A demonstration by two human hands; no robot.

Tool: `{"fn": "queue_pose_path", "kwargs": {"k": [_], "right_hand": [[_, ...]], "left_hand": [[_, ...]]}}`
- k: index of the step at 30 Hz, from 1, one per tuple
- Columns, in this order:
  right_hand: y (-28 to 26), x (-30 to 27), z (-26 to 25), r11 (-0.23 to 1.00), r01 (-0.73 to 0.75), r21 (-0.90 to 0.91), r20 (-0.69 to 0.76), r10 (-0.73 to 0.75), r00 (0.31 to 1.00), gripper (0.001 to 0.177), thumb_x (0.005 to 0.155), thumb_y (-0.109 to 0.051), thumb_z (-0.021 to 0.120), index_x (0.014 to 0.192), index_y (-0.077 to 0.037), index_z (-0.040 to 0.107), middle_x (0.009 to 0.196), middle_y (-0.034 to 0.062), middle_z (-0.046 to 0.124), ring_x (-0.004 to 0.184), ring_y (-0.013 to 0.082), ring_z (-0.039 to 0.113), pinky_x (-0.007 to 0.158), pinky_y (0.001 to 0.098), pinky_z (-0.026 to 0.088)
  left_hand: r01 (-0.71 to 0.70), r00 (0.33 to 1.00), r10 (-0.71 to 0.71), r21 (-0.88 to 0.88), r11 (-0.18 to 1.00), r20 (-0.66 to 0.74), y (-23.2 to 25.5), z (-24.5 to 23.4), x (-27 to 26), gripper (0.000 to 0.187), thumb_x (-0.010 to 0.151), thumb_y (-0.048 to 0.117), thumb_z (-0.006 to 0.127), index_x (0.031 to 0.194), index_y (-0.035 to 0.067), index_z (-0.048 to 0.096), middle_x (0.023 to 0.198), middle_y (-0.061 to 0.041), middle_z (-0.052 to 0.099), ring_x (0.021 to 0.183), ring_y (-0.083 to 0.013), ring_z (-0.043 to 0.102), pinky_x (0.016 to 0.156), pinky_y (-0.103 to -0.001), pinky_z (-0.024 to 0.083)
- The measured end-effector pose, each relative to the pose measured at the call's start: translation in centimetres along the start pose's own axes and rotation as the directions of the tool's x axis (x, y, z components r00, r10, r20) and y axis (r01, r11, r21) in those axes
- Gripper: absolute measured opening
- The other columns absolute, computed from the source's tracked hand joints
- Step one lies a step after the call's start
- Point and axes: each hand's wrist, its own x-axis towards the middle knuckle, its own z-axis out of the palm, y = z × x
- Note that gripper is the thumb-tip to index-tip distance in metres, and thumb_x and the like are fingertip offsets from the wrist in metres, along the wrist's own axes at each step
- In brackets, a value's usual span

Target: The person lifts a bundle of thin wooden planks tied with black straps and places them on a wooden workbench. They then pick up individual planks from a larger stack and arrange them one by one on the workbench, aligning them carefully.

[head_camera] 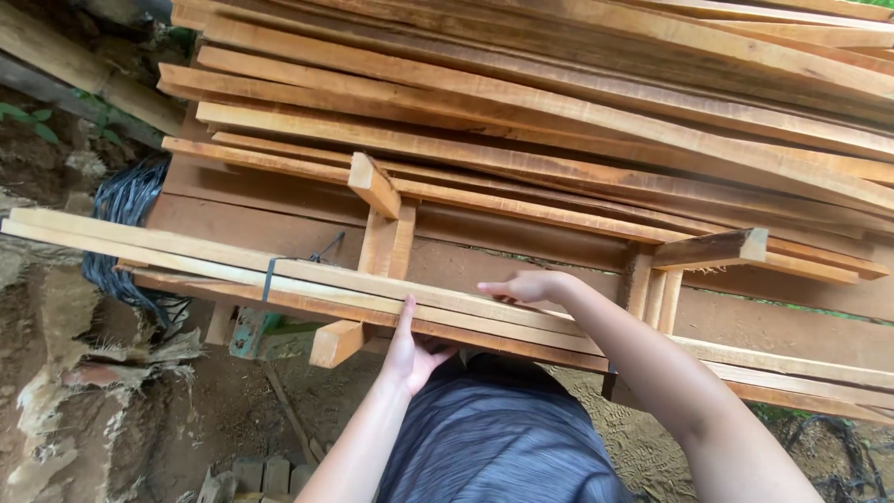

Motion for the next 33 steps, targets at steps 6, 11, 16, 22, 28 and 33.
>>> {"fn": "queue_pose_path", "kwargs": {"k": [6, 11, 16, 22, 28, 33], "right_hand": [[4.7, 3.4, 0.1, 0.982, -0.124, 0.143, 0.159, 0.101, 0.982, 0.098, 0.078, -0.088, 0.045, 0.126, -0.008, 0.076, 0.129, 0.0141, 0.075, 0.119, 0.0268, 0.070, 0.103, 0.0390, 0.054], [4.9, 4.8, 0.6, 0.970, -0.196, 0.144, 0.216, 0.163, 0.963, 0.102, 0.076, -0.090, 0.047, 0.126, -0.006, 0.076, 0.130, 0.0140, 0.074, 0.119, 0.0283, 0.070, 0.104, 0.0411, 0.054], [3.2, 4.1, 0.9, 0.981, -0.193, 0.015, 0.244, 0.183, 0.952, 0.105, 0.077, -0.092, 0.038, 0.144, -0.016, 0.064, 0.152, 0.0146, 0.054, 0.139, 0.0323, 0.050, 0.114, 0.0506, 0.041], [3.3, 5.0, 1.4, 0.974, -0.187, 0.131, 0.395, 0.122, 0.910, 0.109, 0.074, -0.095, 0.033, 0.148, -0.020, 0.059, 0.156, 0.0118, 0.054, 0.145, 0.0299, 0.051, 0.120, 0.0471, 0.035], [3.7, 5.4, 1.6, 0.961, -0.218, 0.170, 0.451, 0.121, 0.884, 0.110, 0.075, -0.095, 0.027, 0.157, -0.025, 0.046, 0.165, 0.0083, 0.040, 0.150, 0.0274, 0.039, 0.121, 0.0494, 0.027], [1.8, 3.7, 0.9, 0.962, -0.215, 0.170, 0.465, 0.114, 0.878, 0.111, 0.070, -0.096, 0.026, 0.160, -0.031, 0.039, 0.167, 0.0077, 0.034, 0.154, 0.0297, 0.034, 0.122, 0.0560, 0.025]], "left_hand": [[0.016, 0.999, -0.017, -0.027, 0.999, -0.042, -1.5, -0.5, 1.1, 0.106, 0.077, 0.070, 0.066, 0.158, 0.013, 0.029, 0.154, -0.018, 0.041, 0.143, -0.0345, 0.041, 0.115, -0.064, 0.034], [-0.007, 1.000, 0.007, 0.004, 1.000, -0.013, -2.0, -2.3, 2.3, 0.098, 0.079, 0.065, 0.068, 0.155, 0.012, 0.035, 0.149, -0.016, 0.047, 0.139, -0.0310, 0.046, 0.114, -0.059, 0.037], [-0.004, 1.000, 0.004, 0.010, 1.000, -0.007, -2.2, -2.8, 2.9, 0.088, 0.083, 0.062, 0.067, 0.151, 0.011, 0.043, 0.141, -0.013, 0.055, 0.131, -0.0274, 0.052, 0.111, -0.052, 0.043], [0.008, 1.000, -0.008, 0.025, 1.000, -0.013, -2.4, -3.2, 2.8, 0.084, 0.085, 0.062, 0.065, 0.149, 0.011, 0.045, 0.140, -0.012, 0.060, 0.129, -0.0242, 0.057, 0.110, -0.048, 0.044], [0.016, 0.999, -0.016, 0.001, 1.000, -0.039, -2.7, -2.9, 2.9, 0.087, 0.084, 0.061, 0.066, 0.151, 0.011, 0.044, 0.142, -0.011, 0.058, 0.132, -0.0238, 0.054, 0.110, -0.047, 0.044], [0.014, 0.997, -0.012, 0.015, 1.000, -0.083, -2.4, -2.0, 2.5, 0.091, 0.084, 0.062, 0.066, 0.155, 0.011, 0.038, 0.148, -0.013, 0.052, 0.138, -0.0252, 0.049, 0.113, -0.047, 0.042]]}}
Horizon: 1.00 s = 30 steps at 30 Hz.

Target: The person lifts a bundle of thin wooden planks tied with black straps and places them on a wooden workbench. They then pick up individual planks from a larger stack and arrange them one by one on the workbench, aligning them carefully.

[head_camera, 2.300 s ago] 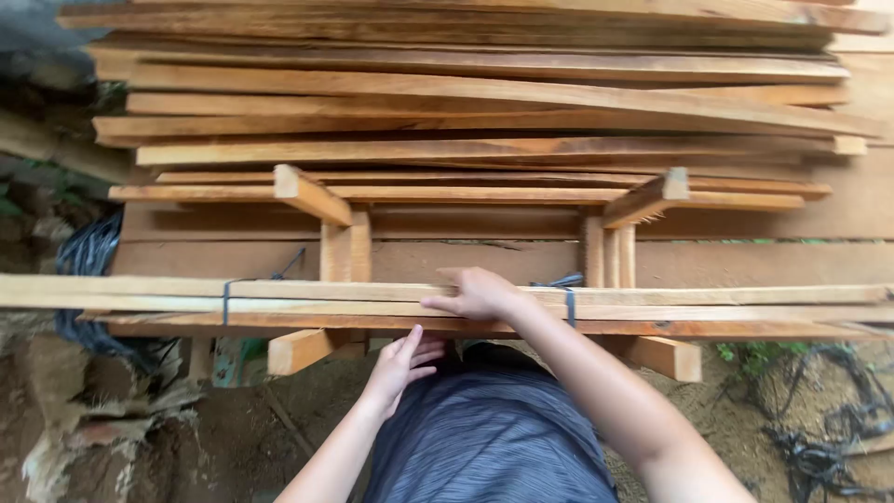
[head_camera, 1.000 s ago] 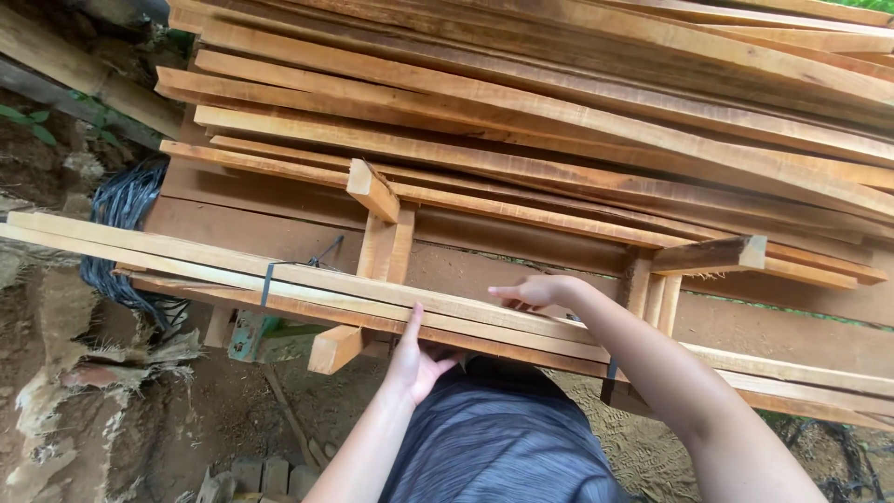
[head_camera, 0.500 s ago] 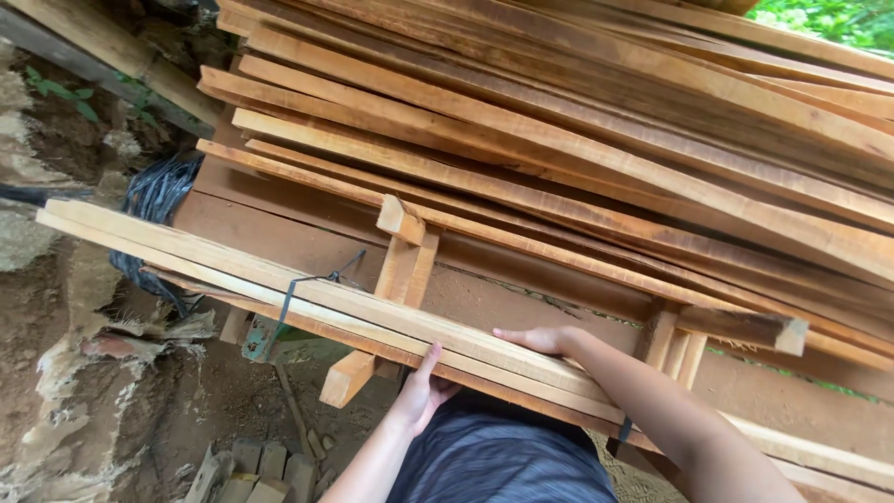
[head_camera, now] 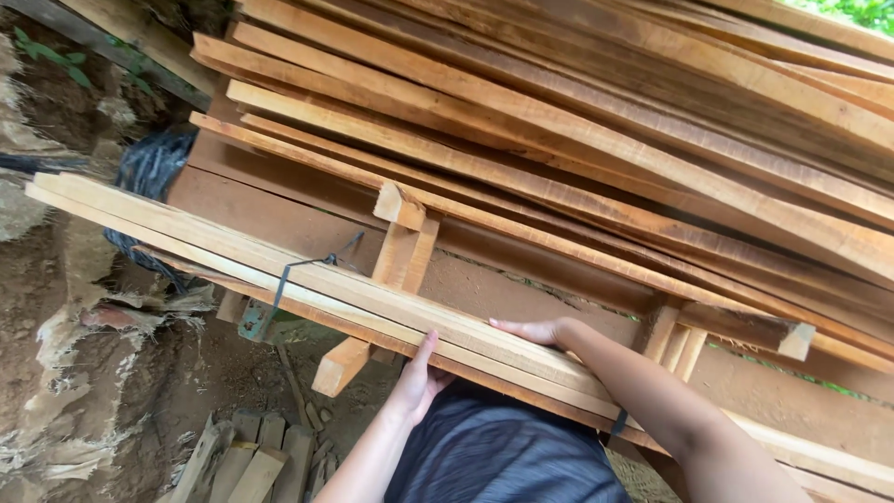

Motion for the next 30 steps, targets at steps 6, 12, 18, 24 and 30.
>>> {"fn": "queue_pose_path", "kwargs": {"k": [6, 12, 18, 24, 30], "right_hand": [[-0.2, -0.9, -1.7, 0.993, -0.054, -0.107, -0.112, 0.042, 0.993, 0.121, 0.066, -0.101, 0.027, 0.151, -0.021, 0.055, 0.158, 0.0167, 0.049, 0.145, 0.0372, 0.050, 0.116, 0.0603, 0.036], [0.0, -2.9, -4.4, 0.958, 0.014, -0.287, -0.446, -0.146, 0.883, 0.133, 0.063, -0.106, 0.035, 0.131, 0.003, 0.069, 0.139, 0.0274, 0.065, 0.132, 0.0408, 0.061, 0.114, 0.0492, 0.045], [-3.1, -8.8, -1.2, 0.927, -0.093, -0.363, -0.621, -0.166, 0.766, 0.120, 0.060, -0.101, 0.043, 0.102, 0.004, 0.083, 0.107, 0.0261, 0.078, 0.109, 0.0378, 0.075, 0.097, 0.0477, 0.059], [-3.3, -10.0, 1.7, 0.908, -0.127, -0.400, -0.738, -0.237, 0.632, 0.115, 0.064, -0.101, 0.044, 0.102, 0.002, 0.079, 0.102, 0.0271, 0.075, 0.105, 0.0382, 0.073, 0.095, 0.0472, 0.058], [-3.3, -9.6, 2.0, 0.912, -0.196, -0.361, -0.759, -0.165, 0.630, 0.117, 0.069, -0.102, 0.038, 0.102, 0.002, 0.081, 0.105, 0.0248, 0.077, 0.108, 0.0356, 0.074, 0.096, 0.0451, 0.058]], "left_hand": [[-0.009, 0.998, -0.004, -0.206, 0.979, -0.064, 1.4, 4.6, -3.0, 0.094, 0.082, 0.051, 0.073, 0.155, 0.009, 0.033, 0.152, -0.016, 0.047, 0.144, -0.0301, 0.044, 0.118, -0.055, 0.037], [-0.038, 0.993, 0.002, -0.299, 0.954, -0.121, -1.0, 4.0, 0.7, 0.091, 0.082, 0.046, 0.076, 0.155, 0.008, 0.036, 0.153, -0.013, 0.047, 0.142, -0.0326, 0.044, 0.117, -0.054, 0.034], [-0.095, 0.993, 0.063, -0.350, 0.932, -0.103, -2.7, 2.2, 4.0, 0.074, 0.083, 0.043, 0.075, 0.147, 0.014, 0.050, 0.141, -0.007, 0.055, 0.128, -0.0230, 0.052, 0.107, -0.044, 0.044], [-0.110, 0.992, 0.124, -0.331, 0.937, 0.024, -4.6, -2.0, 7.7, 0.070, 0.086, 0.044, 0.075, 0.144, 0.012, 0.051, 0.139, -0.006, 0.057, 0.124, -0.0224, 0.054, 0.103, -0.039, 0.046], [-0.029, 0.985, 0.042, -0.077, 0.997, 0.168, -3.6, -4.9, 8.5, 0.081, 0.083, 0.053, 0.074, 0.149, 0.014, 0.047, 0.141, -0.007, 0.057, 0.127, -0.0230, 0.054, 0.108, -0.042, 0.042]]}}
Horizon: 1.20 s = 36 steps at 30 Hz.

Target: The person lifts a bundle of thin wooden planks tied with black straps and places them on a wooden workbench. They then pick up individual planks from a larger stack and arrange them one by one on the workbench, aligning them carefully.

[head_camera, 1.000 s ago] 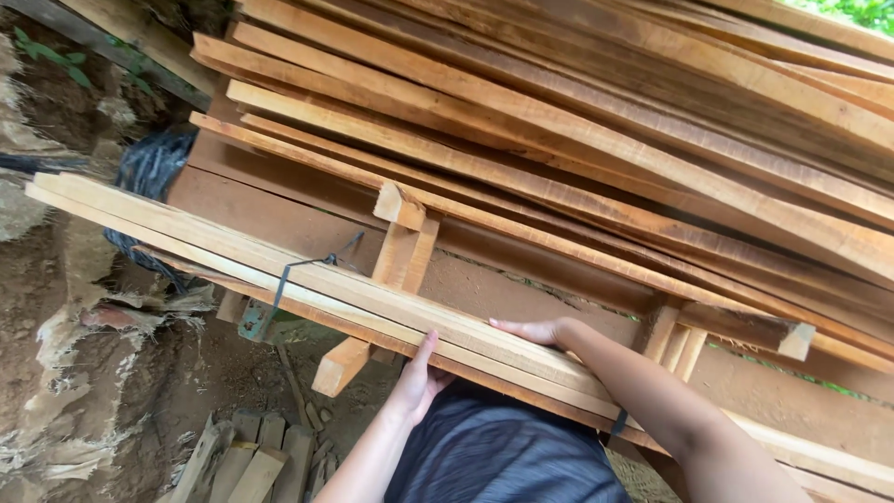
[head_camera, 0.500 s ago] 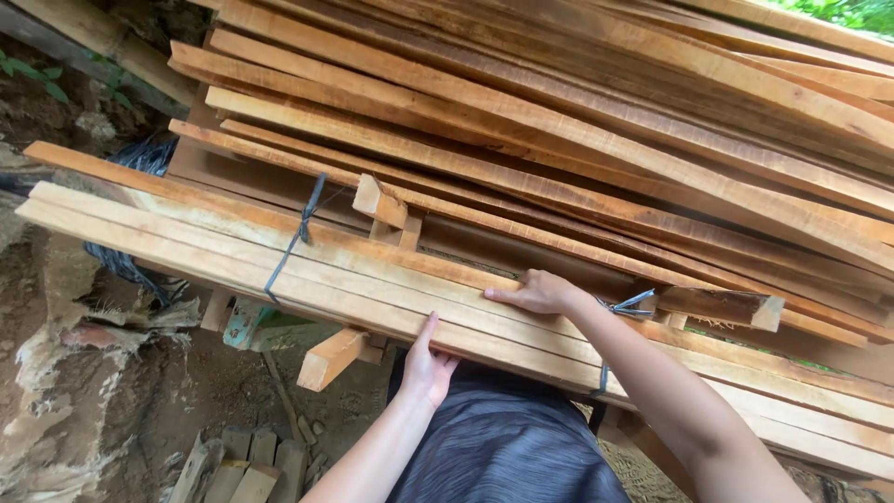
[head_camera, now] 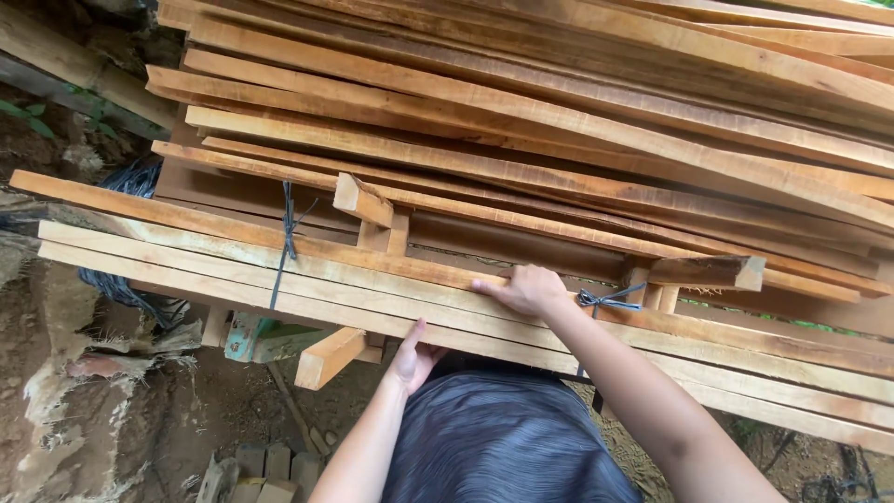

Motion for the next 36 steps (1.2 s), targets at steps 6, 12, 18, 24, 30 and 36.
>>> {"fn": "queue_pose_path", "kwargs": {"k": [6, 12, 18, 24, 30, 36], "right_hand": [[1.5, 4.6, 1.1, 0.981, 0.057, 0.186, 0.199, -0.095, 0.975, 0.116, 0.062, -0.100, 0.046, 0.134, -0.012, 0.069, 0.142, 0.0223, 0.058, 0.137, 0.0389, 0.052, 0.115, 0.0493, 0.041], [1.9, 5.4, 2.9, 0.975, 0.121, 0.184, 0.158, -0.151, 0.976, 0.127, 0.052, -0.102, 0.057, 0.140, -0.010, 0.063, 0.148, 0.0219, 0.053, 0.141, 0.0384, 0.047, 0.116, 0.0485, 0.038], [1.8, -0.1, 3.6, 0.968, 0.239, 0.077, -0.520, -0.165, 0.838, 0.059, 0.092, -0.067, 0.063, 0.100, -0.009, 0.077, 0.102, 0.0114, 0.076, 0.103, 0.0275, 0.071, 0.092, 0.0407, 0.056], [6.3, -6.4, 14.2, 0.518, 0.641, 0.567, -0.815, 0.241, 0.527, 0.020, 0.099, -0.013, 0.066, 0.083, -0.002, 0.069, 0.072, 0.0068, 0.068, 0.065, 0.0163, 0.066, 0.062, 0.0275, 0.050], [14.3, -8.4, 30.0, -0.154, 0.142, 0.978, -0.043, 0.512, 0.858, 0.055, 0.104, -0.048, 0.053, 0.101, 0.003, 0.072, 0.090, 0.0149, 0.075, 0.080, 0.0243, 0.072, 0.073, 0.0362, 0.056], [12.7, -7.9, 21.3, -0.729, 0.306, 0.613, 0.095, 0.452, 0.887, 0.089, 0.091, -0.071, 0.044, 0.158, -0.013, 0.035, 0.157, 0.0085, 0.047, 0.142, 0.0275, 0.045, 0.115, 0.0502, 0.035]], "left_hand": [[0.035, 0.999, -0.038, 0.099, 0.995, 0.030, 0.8, 0.7, -0.8, 0.092, 0.079, 0.061, 0.074, 0.152, 0.014, 0.042, 0.145, -0.008, 0.054, 0.130, -0.0241, 0.053, 0.113, -0.046, 0.040], [0.088, 0.995, -0.093, 0.152, 0.984, 0.024, 0.1, 0.3, -0.7, 0.104, 0.081, 0.072, 0.064, 0.158, 0.010, 0.033, 0.152, -0.016, 0.049, 0.133, -0.0299, 0.054, 0.111, -0.048, 0.040], [0.192, 0.945, -0.325, 0.870, 0.454, -0.039, 1.0, 0.8, -1.5, 0.083, 0.092, 0.068, 0.056, 0.144, 0.004, 0.053, 0.134, -0.017, 0.066, 0.122, -0.0261, 0.067, 0.108, -0.043, 0.048], [-0.278, 0.901, -0.348, 0.961, -0.008, 0.258, 3.0, 18.5, -6.9, 0.049, 0.090, 0.049, 0.065, 0.113, 0.007, 0.076, 0.105, -0.011, 0.079, 0.100, -0.0276, 0.076, 0.090, -0.042, 0.060], [-0.651, 0.745, -0.104, 0.683, -0.332, 0.659, -2.1, 29.0, 2.1, 0.075, 0.085, 0.066, 0.068, 0.129, 0.005, 0.065, 0.128, -0.020, 0.067, 0.119, -0.0377, 0.064, 0.098, -0.049, 0.050], [-0.415, 0.888, -0.431, 0.680, -0.605, 0.159, -5.7, 33.5, 8.4, 0.098, 0.064, 0.088, 0.057, 0.117, 0.008, 0.076, 0.124, -0.018, 0.076, 0.116, -0.0322, 0.071, 0.102, -0.042, 0.054]]}}
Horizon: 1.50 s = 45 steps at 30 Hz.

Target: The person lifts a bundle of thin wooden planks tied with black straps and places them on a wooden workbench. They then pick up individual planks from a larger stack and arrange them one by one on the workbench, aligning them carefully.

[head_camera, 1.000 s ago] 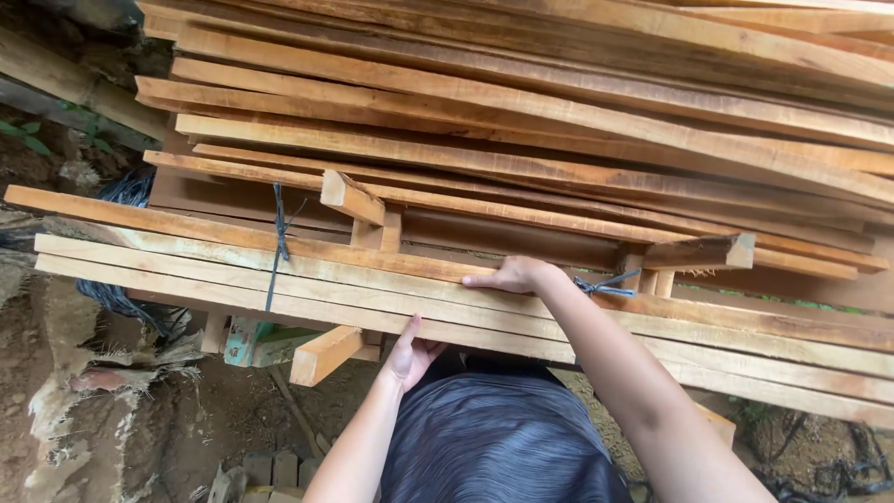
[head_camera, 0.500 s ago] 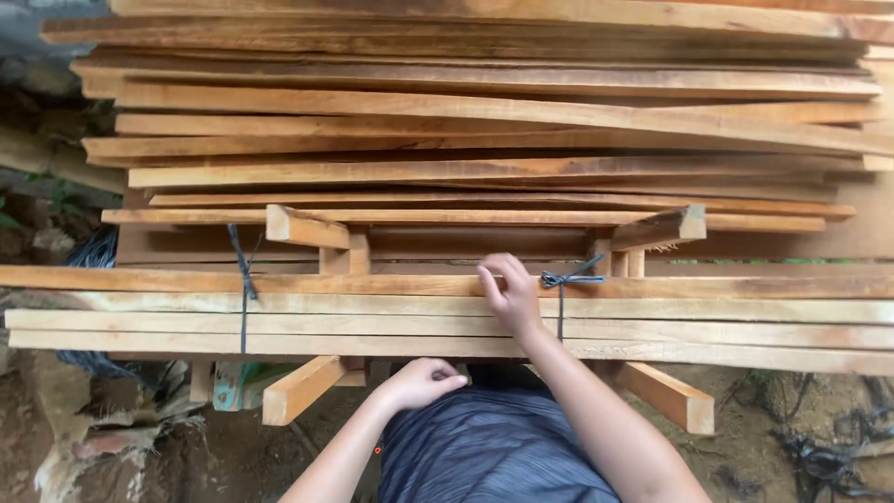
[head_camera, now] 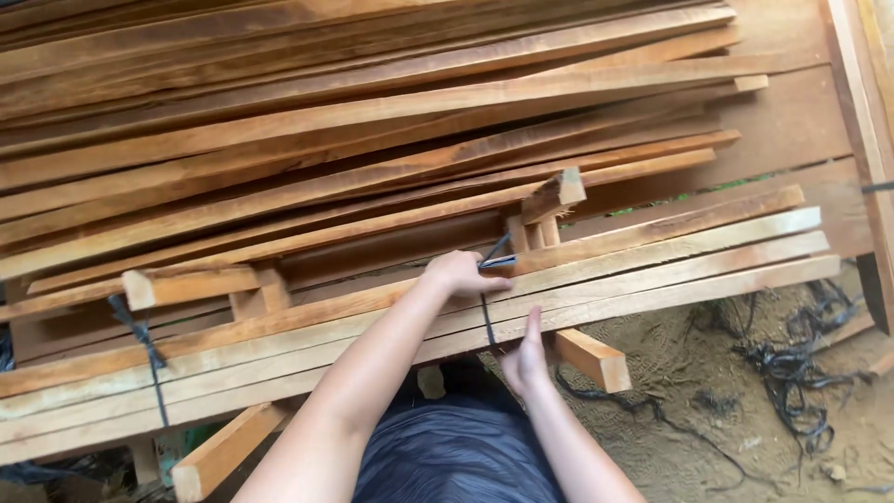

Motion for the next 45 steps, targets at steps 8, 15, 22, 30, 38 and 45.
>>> {"fn": "queue_pose_path", "kwargs": {"k": [8, 15, 22, 30, 38, 45], "right_hand": [[1.3, 1.8, 2.4, 0.927, 0.164, 0.337, -0.141, -0.122, 0.982, 0.093, 0.085, -0.069, 0.057, 0.157, -0.014, 0.037, 0.158, 0.0104, 0.045, 0.143, 0.0315, 0.045, 0.118, 0.0535, 0.034], [0.4, 1.2, 2.5, 0.920, 0.112, 0.377, -0.137, -0.064, 0.988, 0.092, 0.086, -0.070, 0.055, 0.156, -0.012, 0.041, 0.158, 0.0121, 0.048, 0.142, 0.0316, 0.047, 0.117, 0.0521, 0.035], [0.9, 1.8, 2.4, 0.938, 0.198, 0.284, -0.207, -0.141, 0.968, 0.090, 0.088, -0.069, 0.052, 0.158, -0.014, 0.035, 0.160, 0.0096, 0.044, 0.145, 0.0285, 0.044, 0.119, 0.0476, 0.033], [-0.8, -0.2, -2.9, 0.963, -0.192, -0.188, 0.065, 0.207, 0.976, 0.090, 0.090, -0.073, 0.042, 0.156, -0.011, 0.040, 0.153, 0.0125, 0.053, 0.138, 0.0282, 0.051, 0.111, 0.0494, 0.038], [-1.1, -5.6, 8.0, 0.307, 0.548, -0.778, 0.561, -0.052, 0.826, 0.041, 0.092, -0.038, 0.070, 0.119, -0.007, 0.073, 0.111, 0.0103, 0.080, 0.107, 0.0240, 0.076, 0.094, 0.0355, 0.058], [1.1, -3.3, 25.1, -0.581, 0.679, -0.450, 0.801, 0.073, 0.594, 0.077, 0.091, -0.069, 0.061, 0.115, 0.003, 0.074, 0.115, 0.0231, 0.074, 0.110, 0.0375, 0.070, 0.093, 0.0443, 0.056]], "left_hand": [[0.021, 0.968, 0.006, -0.105, 0.994, 0.250, -3.0, 1.9, 6.8, 0.112, 0.054, 0.089, 0.069, 0.126, 0.003, 0.072, 0.133, -0.017, 0.068, 0.122, -0.0288, 0.063, 0.108, -0.037, 0.045], [-0.005, 0.941, 0.095, -0.267, 0.964, 0.324, -2.6, 2.0, 6.5, 0.106, 0.055, 0.082, 0.072, 0.134, 0.011, 0.068, 0.134, -0.013, 0.068, 0.122, -0.0253, 0.061, 0.108, -0.034, 0.040], [0.043, 0.953, 0.027, -0.225, 0.973, 0.300, -1.6, 1.2, 4.6, 0.099, 0.058, 0.081, 0.073, 0.126, 0.010, 0.075, 0.127, -0.012, 0.073, 0.118, -0.0254, 0.066, 0.106, -0.034, 0.045], [-0.108, 0.807, 0.143, 0.094, 0.990, -0.572, -2.0, 4.3, -5.2, 0.081, 0.083, 0.062, 0.069, 0.143, 0.010, 0.056, 0.146, -0.012, 0.057, 0.140, -0.0295, 0.048, 0.117, -0.044, 0.035], [0.110, 0.578, 0.134, 0.240, 0.965, -0.805, -13.3, 13.8, -17.3, 0.096, 0.089, 0.063, 0.064, 0.155, 0.000, 0.034, 0.165, -0.020, 0.028, 0.154, -0.0378, 0.020, 0.124, -0.053, 0.014], [0.195, 0.579, 0.054, 0.203, 0.960, -0.813, -18.1, 15.5, -20.4, 0.102, 0.078, 0.067, 0.070, 0.154, 0.008, 0.036, 0.164, -0.014, 0.029, 0.154, -0.0311, 0.020, 0.123, -0.056, 0.011]]}}
